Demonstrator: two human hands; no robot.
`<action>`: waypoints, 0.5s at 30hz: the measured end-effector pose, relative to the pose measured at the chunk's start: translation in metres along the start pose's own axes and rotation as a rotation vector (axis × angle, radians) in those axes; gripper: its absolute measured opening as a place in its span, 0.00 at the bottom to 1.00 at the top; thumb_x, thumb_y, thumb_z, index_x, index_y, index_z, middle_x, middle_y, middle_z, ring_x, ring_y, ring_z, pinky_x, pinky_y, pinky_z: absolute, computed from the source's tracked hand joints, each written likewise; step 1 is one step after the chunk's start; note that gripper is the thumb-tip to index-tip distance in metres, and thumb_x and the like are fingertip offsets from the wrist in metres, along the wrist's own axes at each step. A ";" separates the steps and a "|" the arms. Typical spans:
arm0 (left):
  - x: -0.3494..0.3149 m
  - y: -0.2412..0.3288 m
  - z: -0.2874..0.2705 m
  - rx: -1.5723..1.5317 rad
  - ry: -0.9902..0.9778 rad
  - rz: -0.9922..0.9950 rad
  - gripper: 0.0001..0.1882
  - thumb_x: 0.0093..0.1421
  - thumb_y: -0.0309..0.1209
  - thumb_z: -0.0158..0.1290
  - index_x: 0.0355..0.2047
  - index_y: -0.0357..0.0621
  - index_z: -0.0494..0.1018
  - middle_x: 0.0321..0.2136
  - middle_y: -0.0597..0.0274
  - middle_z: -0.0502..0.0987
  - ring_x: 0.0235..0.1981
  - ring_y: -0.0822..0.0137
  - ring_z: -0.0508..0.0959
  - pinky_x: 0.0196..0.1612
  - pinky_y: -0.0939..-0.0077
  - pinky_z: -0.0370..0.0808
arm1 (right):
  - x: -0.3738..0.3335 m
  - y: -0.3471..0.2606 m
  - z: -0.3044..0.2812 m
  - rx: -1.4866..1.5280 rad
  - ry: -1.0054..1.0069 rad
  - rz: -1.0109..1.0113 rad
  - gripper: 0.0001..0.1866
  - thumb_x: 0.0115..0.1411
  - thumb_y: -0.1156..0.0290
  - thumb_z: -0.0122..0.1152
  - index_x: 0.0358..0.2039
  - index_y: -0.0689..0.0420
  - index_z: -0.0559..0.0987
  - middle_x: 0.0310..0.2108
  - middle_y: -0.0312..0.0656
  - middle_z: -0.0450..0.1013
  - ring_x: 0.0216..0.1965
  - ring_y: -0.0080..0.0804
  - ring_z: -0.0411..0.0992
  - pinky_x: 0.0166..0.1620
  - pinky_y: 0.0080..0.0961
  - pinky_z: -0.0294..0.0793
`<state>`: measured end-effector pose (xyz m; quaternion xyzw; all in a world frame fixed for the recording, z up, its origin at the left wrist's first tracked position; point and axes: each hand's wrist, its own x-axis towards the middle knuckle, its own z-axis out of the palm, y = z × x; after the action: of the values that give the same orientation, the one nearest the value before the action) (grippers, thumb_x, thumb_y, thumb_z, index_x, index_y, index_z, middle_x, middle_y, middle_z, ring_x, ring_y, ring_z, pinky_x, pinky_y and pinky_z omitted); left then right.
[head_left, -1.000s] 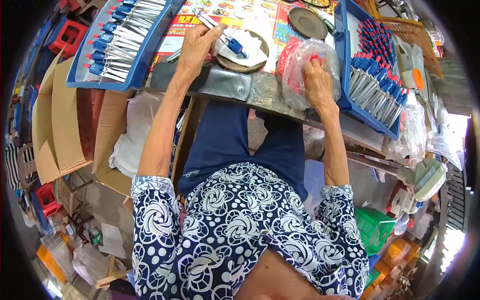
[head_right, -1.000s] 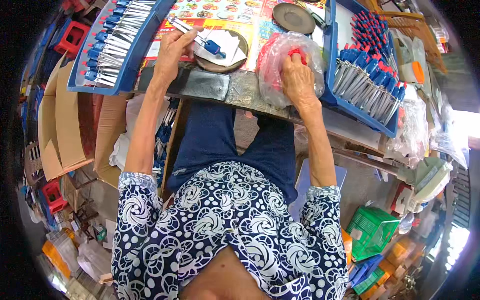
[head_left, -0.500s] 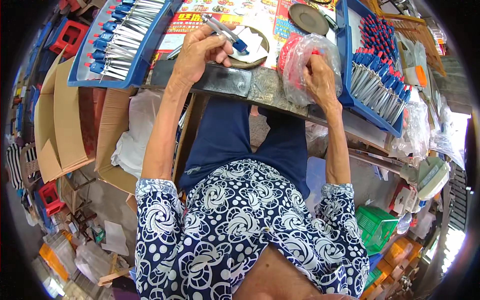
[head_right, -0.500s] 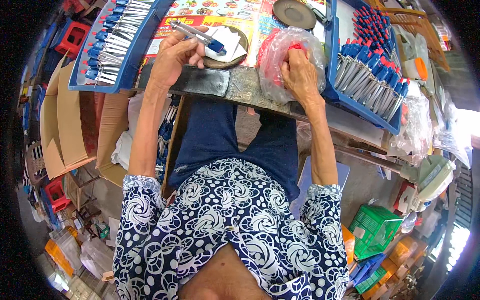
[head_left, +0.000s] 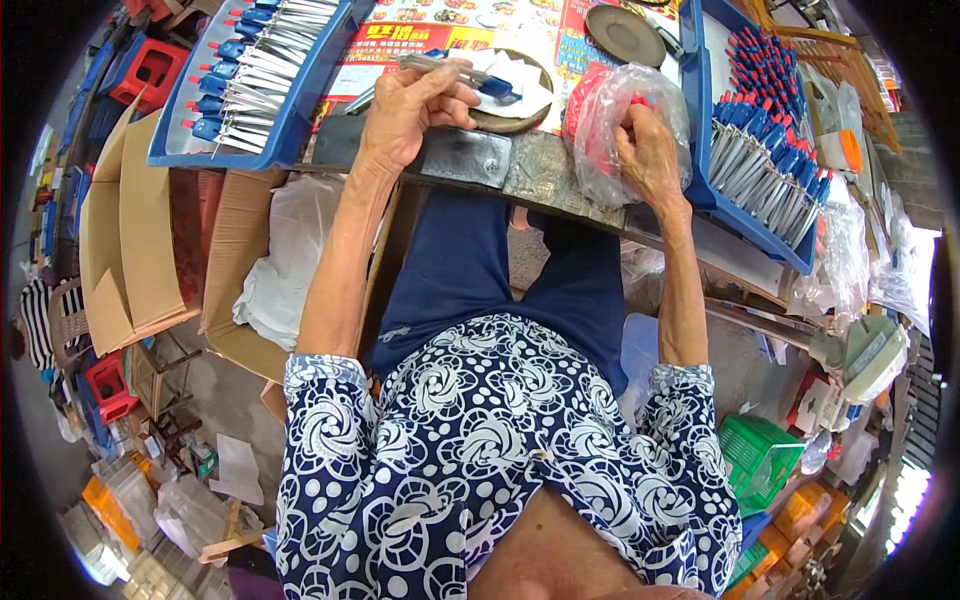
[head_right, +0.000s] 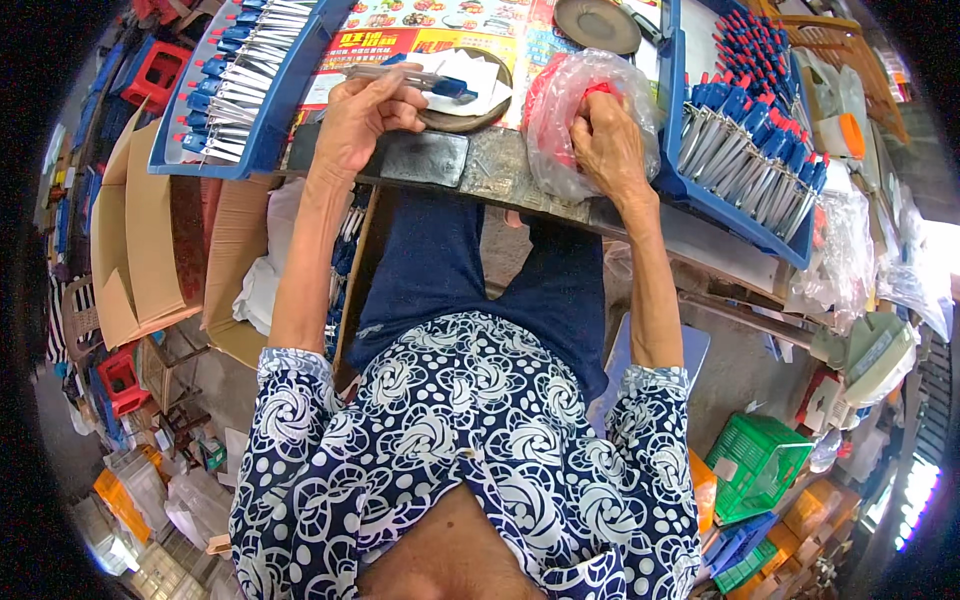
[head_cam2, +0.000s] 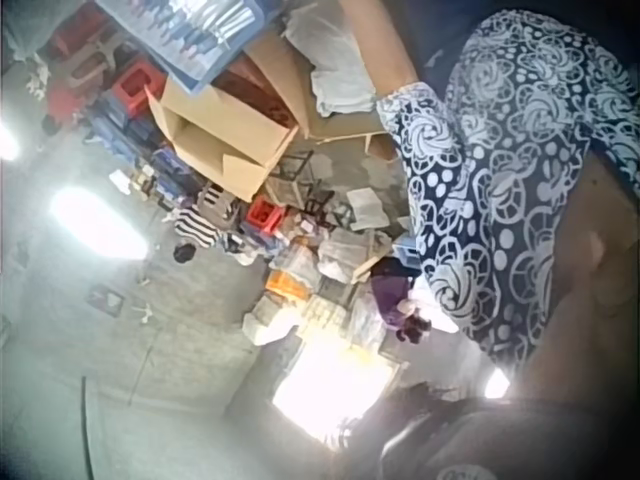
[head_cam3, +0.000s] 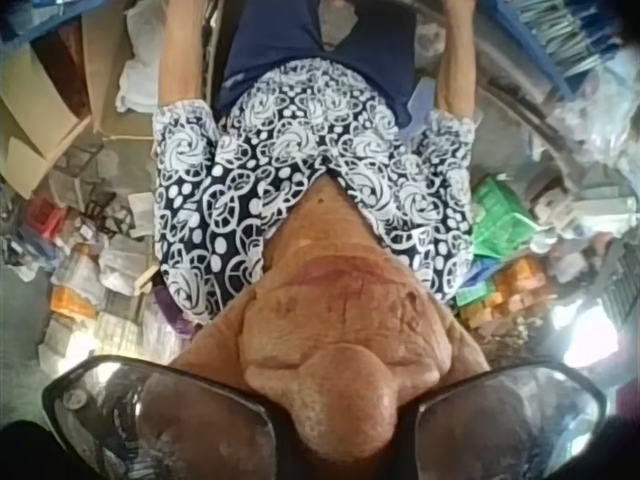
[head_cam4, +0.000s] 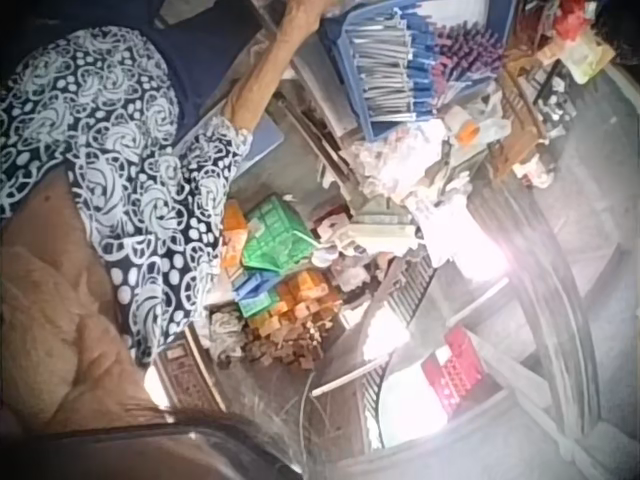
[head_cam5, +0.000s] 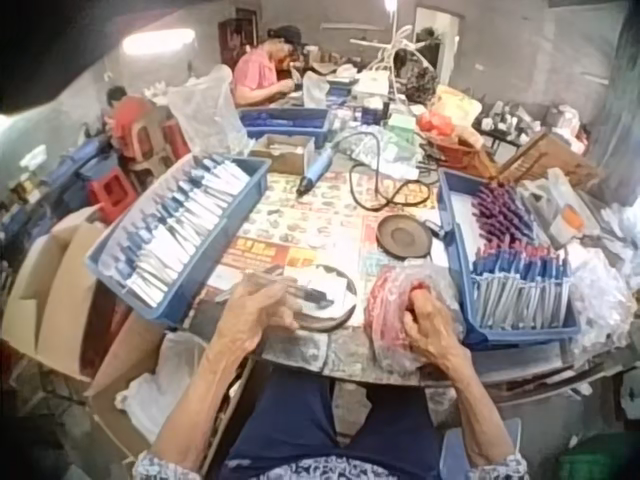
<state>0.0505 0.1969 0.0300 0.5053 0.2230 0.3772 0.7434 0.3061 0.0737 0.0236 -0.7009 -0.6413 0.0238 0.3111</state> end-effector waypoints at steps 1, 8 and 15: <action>0.000 0.000 -0.001 0.031 0.022 0.021 0.16 0.57 0.34 0.47 0.40 0.31 0.69 0.24 0.53 0.75 0.19 0.71 0.74 0.27 0.76 0.77 | 0.000 0.000 0.000 0.001 -0.001 0.001 0.05 0.48 0.75 0.47 0.23 0.64 0.66 0.23 0.55 0.67 0.28 0.54 0.66 0.38 0.41 0.64; 0.001 0.000 0.003 0.034 0.122 0.022 0.15 0.56 0.37 0.50 0.33 0.35 0.72 0.18 0.60 0.73 0.14 0.76 0.69 0.19 0.81 0.72 | 0.001 0.002 0.001 0.018 0.013 -0.017 0.05 0.48 0.75 0.48 0.24 0.65 0.67 0.23 0.54 0.67 0.27 0.51 0.67 0.33 0.39 0.64; 0.001 -0.001 0.003 0.030 0.151 0.026 0.15 0.54 0.36 0.52 0.31 0.33 0.71 0.16 0.58 0.73 0.13 0.77 0.70 0.17 0.81 0.74 | 0.000 -0.001 0.000 0.032 0.033 -0.011 0.06 0.50 0.75 0.48 0.25 0.65 0.67 0.19 0.53 0.66 0.21 0.45 0.67 0.27 0.35 0.64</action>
<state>0.0537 0.1962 0.0299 0.4895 0.2775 0.4205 0.7117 0.3053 0.0734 0.0238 -0.6926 -0.6394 0.0207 0.3331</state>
